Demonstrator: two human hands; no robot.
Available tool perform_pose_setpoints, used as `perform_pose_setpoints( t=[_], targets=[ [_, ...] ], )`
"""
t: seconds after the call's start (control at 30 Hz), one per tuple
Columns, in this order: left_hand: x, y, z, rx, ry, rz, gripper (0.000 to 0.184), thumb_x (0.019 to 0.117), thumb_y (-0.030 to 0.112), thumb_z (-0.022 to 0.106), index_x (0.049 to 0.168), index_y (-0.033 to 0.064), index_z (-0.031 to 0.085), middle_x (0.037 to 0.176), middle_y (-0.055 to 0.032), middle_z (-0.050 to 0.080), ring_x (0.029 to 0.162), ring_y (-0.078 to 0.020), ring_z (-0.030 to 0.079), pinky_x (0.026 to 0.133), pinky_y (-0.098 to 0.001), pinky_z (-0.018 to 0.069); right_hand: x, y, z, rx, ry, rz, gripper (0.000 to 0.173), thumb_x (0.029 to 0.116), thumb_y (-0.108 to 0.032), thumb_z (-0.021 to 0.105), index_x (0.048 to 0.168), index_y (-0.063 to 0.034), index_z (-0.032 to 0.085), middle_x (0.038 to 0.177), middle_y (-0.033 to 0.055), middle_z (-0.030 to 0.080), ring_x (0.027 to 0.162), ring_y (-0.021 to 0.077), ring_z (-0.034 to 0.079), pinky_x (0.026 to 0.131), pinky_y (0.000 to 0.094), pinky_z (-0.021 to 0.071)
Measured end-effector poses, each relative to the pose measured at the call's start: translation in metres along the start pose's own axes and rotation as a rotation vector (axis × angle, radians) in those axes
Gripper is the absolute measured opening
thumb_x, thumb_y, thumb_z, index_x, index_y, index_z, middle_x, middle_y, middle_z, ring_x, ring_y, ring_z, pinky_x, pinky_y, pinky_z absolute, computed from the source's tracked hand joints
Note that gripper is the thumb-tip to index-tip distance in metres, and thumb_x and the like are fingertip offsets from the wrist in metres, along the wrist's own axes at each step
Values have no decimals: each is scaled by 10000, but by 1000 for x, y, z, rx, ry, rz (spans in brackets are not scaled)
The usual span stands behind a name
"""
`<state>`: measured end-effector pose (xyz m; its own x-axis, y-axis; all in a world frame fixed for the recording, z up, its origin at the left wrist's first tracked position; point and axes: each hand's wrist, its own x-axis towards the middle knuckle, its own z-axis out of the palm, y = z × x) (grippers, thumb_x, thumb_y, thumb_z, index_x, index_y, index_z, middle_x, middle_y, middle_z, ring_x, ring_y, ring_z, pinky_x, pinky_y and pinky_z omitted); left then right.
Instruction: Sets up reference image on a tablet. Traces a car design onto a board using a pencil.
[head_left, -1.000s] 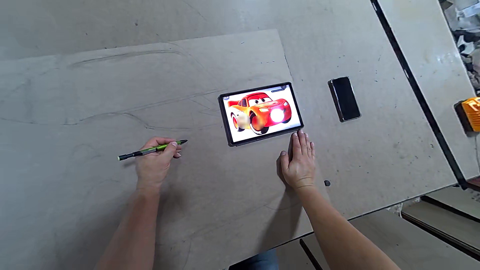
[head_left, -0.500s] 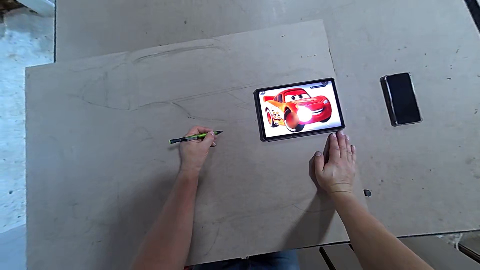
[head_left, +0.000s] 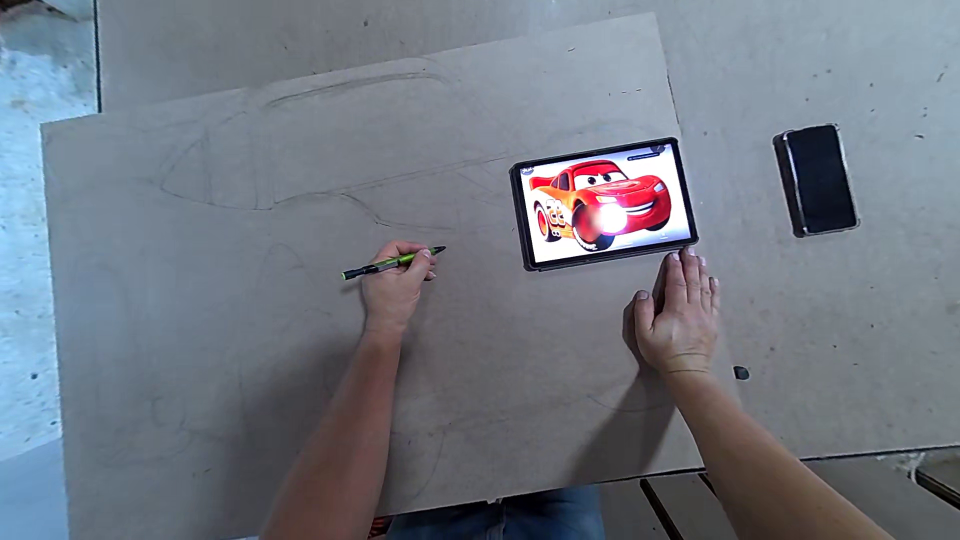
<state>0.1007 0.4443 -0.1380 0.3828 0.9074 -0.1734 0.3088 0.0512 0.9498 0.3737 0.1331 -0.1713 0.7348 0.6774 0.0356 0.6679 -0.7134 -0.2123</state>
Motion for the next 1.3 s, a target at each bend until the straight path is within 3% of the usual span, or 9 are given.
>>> perform_pose_setpoints(
  t=[0.17, 0.33, 0.53, 0.73, 1.1, 1.3],
  targets=[
    [4, -2, -6, 11, -64, -4, 67, 910, 0, 706, 965, 29, 682, 834, -68, 756, 648, -132, 719, 589, -268, 619, 1, 0, 0, 7, 8, -7, 751, 1004, -530, 298, 1630, -115, 315, 1719, 64, 226, 1591, 238, 183, 1286, 513, 140],
    [2, -1, -3, -20, -15, -13, 69, 950, 27, 699, 1017, 15, 683, 878, -89, 769, 724, -168, 752, 686, -304, 650, 1, -1, -2, -1, 3, -3, 746, 1010, -532, 291, 1630, -120, 317, 1717, 71, 233, 1590, 251, 188, 1284, 522, 143],
    [4, -3, -10, -11, -151, 8, 69, 894, -16, 690, 941, 32, 678, 801, -63, 744, 643, -125, 708, 577, -258, 605, 0, 1, -1, -8, 1, -6, 749, 1006, -531, 294, 1634, -124, 309, 1720, 67, 222, 1592, 237, 178, 1285, 517, 139],
    [-4, 3, -5, 27, -72, -38, 74, 963, 81, 709, 1034, 77, 688, 900, -59, 770, 723, -157, 744, 676, -304, 639, 0, 0, -3, -9, 8, -3, 747, 1005, -510, 306, 1629, -100, 316, 1717, 82, 229, 1590, 259, 186, 1286, 520, 143],
    [-4, 3, -3, 11, -31, -34, 87, 953, 46, 711, 1031, 62, 675, 889, -62, 769, 708, -144, 746, 656, -289, 642, 1, -1, -1, -12, 12, -12, 742, 1008, -519, 307, 1628, -112, 326, 1717, 70, 233, 1587, 243, 198, 1286, 512, 148],
    [-4, 1, -10, 20, -90, -21, 88, 932, 33, 722, 1001, 70, 680, 869, -59, 767, 668, -143, 728, 601, -275, 619, 1, -2, -2, -3, 2, -7, 744, 1006, -517, 310, 1631, -113, 320, 1716, 69, 234, 1589, 248, 190, 1286, 513, 144]
  ],
)
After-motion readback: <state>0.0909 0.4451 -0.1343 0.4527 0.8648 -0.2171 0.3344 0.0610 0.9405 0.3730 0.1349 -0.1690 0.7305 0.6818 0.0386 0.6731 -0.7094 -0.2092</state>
